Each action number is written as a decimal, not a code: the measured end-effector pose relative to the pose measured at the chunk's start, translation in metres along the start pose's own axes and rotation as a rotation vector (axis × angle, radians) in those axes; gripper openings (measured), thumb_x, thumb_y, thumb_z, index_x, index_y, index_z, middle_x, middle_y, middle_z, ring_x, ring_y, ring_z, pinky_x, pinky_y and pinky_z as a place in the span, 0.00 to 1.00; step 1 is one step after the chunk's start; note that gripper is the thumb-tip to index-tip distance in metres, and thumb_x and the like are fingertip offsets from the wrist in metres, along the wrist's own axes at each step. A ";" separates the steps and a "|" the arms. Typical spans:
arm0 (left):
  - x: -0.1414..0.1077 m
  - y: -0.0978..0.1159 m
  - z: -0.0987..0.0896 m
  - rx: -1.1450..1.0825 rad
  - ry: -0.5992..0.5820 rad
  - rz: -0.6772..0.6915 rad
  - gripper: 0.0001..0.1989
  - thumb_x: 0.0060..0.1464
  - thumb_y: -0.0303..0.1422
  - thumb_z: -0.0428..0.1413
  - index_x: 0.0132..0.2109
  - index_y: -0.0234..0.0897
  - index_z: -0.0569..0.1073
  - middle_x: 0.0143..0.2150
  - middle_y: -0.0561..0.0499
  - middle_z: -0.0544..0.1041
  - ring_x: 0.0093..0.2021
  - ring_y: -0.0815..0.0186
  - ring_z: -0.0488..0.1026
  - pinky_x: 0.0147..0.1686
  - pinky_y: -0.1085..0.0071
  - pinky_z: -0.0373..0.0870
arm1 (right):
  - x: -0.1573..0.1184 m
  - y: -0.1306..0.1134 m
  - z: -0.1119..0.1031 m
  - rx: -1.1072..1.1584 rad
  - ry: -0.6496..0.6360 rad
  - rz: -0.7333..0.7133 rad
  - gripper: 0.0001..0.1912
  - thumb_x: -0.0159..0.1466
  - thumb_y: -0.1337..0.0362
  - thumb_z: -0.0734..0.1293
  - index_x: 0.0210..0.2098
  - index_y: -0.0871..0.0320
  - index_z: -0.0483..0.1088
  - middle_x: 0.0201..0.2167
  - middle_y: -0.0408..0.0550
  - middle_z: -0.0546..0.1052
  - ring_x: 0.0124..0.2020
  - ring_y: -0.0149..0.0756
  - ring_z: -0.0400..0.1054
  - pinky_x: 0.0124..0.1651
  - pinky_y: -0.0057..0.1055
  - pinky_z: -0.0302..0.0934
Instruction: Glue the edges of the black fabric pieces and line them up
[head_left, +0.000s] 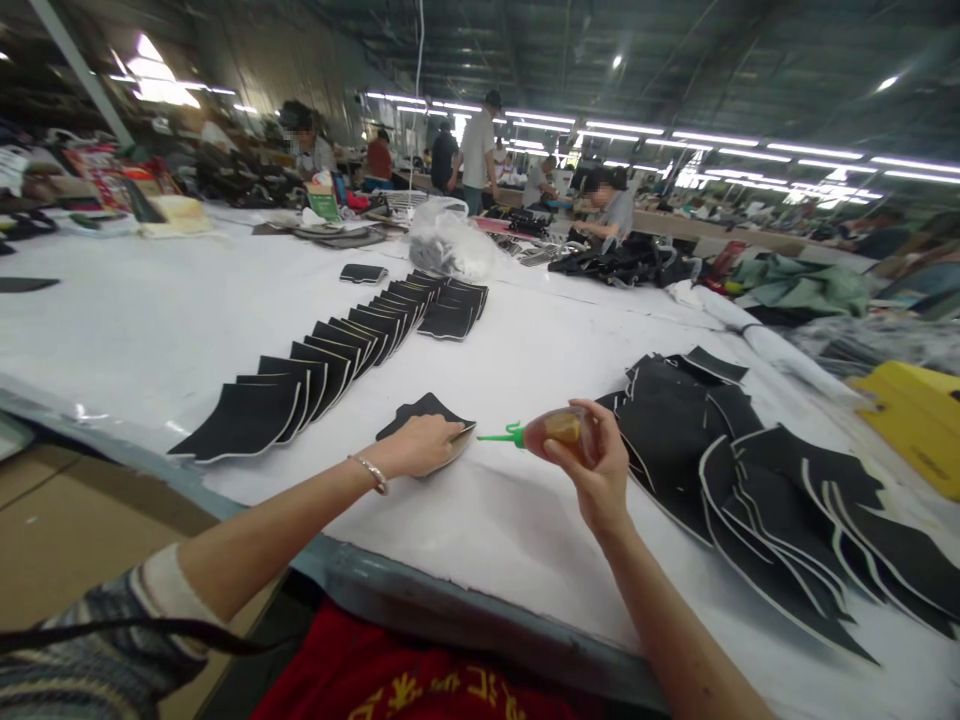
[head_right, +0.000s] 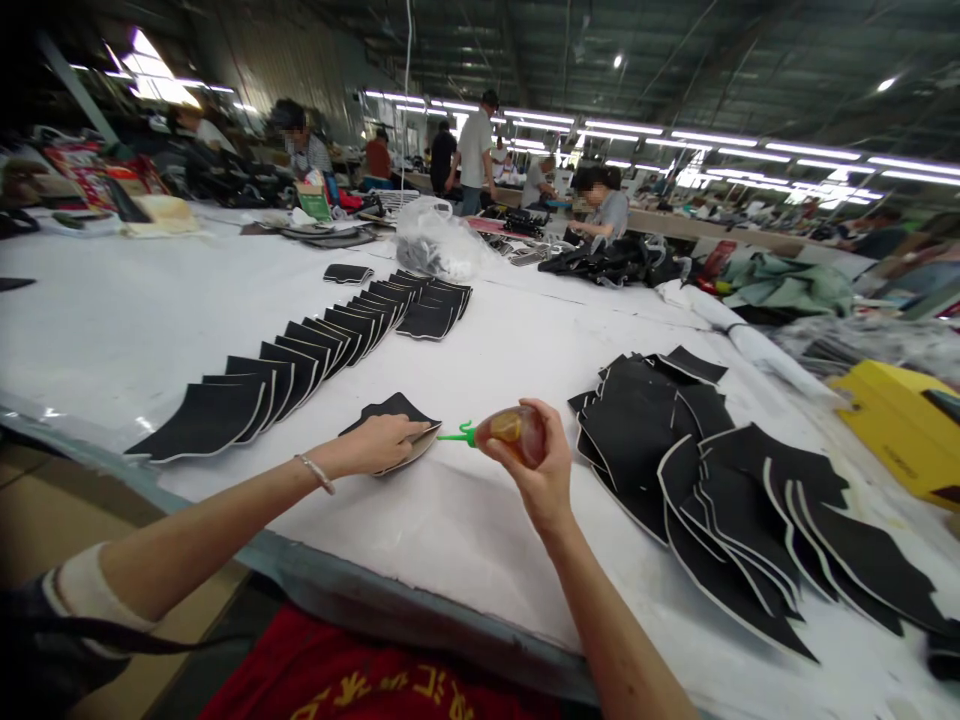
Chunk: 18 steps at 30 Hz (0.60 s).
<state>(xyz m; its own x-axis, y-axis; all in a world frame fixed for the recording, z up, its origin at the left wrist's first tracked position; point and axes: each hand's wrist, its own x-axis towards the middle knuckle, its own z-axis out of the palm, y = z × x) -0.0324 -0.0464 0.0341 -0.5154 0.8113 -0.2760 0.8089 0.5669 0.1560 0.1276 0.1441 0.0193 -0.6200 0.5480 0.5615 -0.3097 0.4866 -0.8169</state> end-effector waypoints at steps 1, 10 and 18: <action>0.001 -0.001 0.001 -0.004 -0.003 0.013 0.27 0.59 0.29 0.42 0.64 0.39 0.67 0.48 0.38 0.77 0.41 0.51 0.76 0.36 0.63 0.68 | 0.001 -0.003 0.004 -0.066 -0.037 -0.039 0.27 0.53 0.54 0.77 0.49 0.52 0.69 0.46 0.48 0.73 0.45 0.44 0.70 0.50 0.42 0.66; 0.008 -0.007 0.012 -0.057 0.045 0.043 0.24 0.62 0.35 0.42 0.61 0.40 0.69 0.43 0.37 0.79 0.39 0.50 0.77 0.36 0.61 0.68 | 0.009 -0.003 0.032 -0.295 -0.243 -0.184 0.29 0.57 0.52 0.75 0.53 0.50 0.65 0.47 0.48 0.74 0.44 0.44 0.71 0.51 0.41 0.66; 0.001 -0.004 0.012 -0.120 0.053 0.023 0.23 0.62 0.35 0.43 0.60 0.39 0.70 0.45 0.37 0.76 0.41 0.49 0.76 0.40 0.59 0.68 | 0.011 -0.008 0.032 -0.354 -0.324 -0.181 0.26 0.57 0.52 0.74 0.53 0.49 0.66 0.46 0.48 0.75 0.43 0.45 0.71 0.50 0.41 0.65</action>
<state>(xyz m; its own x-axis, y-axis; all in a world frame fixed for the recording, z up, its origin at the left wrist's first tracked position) -0.0332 -0.0493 0.0217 -0.5135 0.8291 -0.2212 0.7829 0.5582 0.2748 0.0996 0.1246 0.0277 -0.7879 0.2219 0.5744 -0.2047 0.7854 -0.5842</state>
